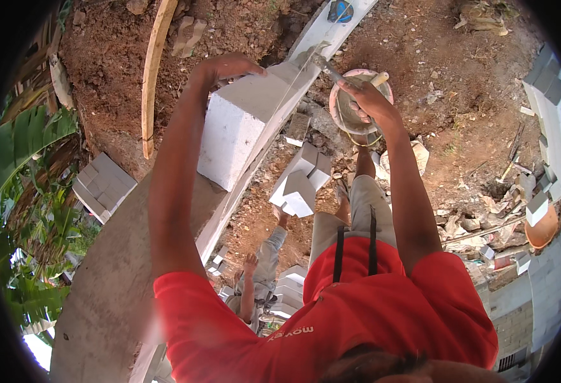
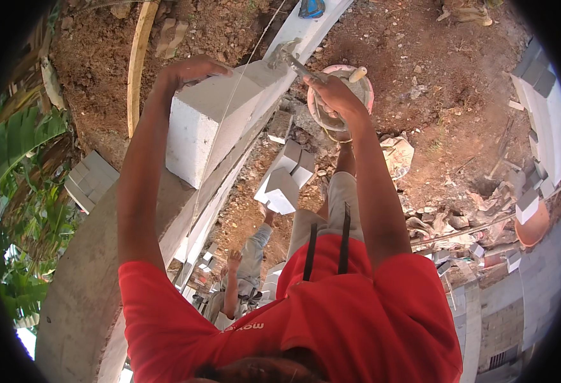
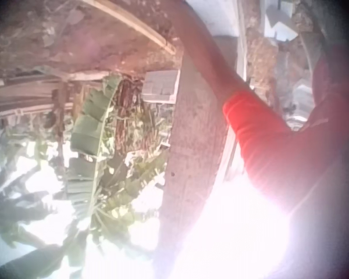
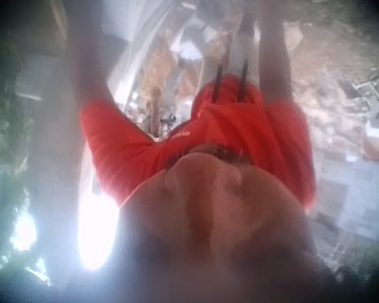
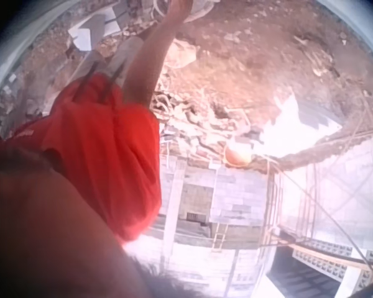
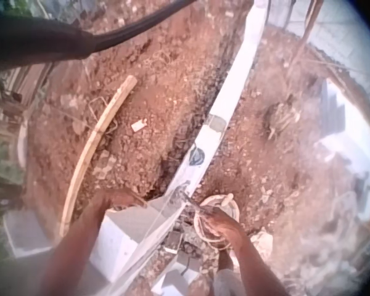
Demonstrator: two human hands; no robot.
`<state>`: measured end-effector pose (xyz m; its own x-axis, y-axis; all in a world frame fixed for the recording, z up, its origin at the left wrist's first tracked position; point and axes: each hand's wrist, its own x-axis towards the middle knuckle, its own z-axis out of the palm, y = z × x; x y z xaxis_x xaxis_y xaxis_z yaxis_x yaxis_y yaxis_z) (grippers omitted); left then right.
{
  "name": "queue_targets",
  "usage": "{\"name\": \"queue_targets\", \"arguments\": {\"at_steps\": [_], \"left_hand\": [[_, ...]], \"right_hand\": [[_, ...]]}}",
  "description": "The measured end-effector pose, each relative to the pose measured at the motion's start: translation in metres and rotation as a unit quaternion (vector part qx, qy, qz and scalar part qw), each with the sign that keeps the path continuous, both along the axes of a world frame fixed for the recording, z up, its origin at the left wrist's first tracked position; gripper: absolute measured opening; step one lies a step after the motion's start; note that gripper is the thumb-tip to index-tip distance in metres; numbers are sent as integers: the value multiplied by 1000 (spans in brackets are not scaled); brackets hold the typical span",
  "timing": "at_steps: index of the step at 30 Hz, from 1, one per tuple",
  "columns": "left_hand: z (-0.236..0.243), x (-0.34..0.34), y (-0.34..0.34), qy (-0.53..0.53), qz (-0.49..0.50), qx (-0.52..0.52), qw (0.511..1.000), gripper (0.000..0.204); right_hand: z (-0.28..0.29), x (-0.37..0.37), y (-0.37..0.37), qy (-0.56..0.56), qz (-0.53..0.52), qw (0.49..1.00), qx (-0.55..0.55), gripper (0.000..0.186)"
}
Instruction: The person applies mortar to a white tile using a trowel, places it on a low wall, and taps it into position. The person measures the wall with a tape measure and continues laying tiles along the curved wall.
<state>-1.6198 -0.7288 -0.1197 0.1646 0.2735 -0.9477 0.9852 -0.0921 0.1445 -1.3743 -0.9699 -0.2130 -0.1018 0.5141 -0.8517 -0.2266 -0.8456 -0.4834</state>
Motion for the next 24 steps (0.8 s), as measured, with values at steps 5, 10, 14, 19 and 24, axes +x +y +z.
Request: {"name": "queue_targets", "arguments": {"at_steps": [5,10,14,19,24], "left_hand": [[7,3,1,-18,-2,-16,1000,58],[12,6,1,-10,-15,-37,999,68],[-1,-16,-6,-24,50,-34,998,93],[72,-1,-7,-150,137,63,977,102],[124,-20,-41,-144,213,291,921,89]], "right_hand": [[-21,-25,-16,-79,76,993,36,52],[18,-8,-9,-24,-14,999,-24,48],[91,2,-13,7,-34,999,10,55],[154,3,-25,-30,-59,998,16,57],[158,-10,-40,-53,-6,998,24,60]]}}
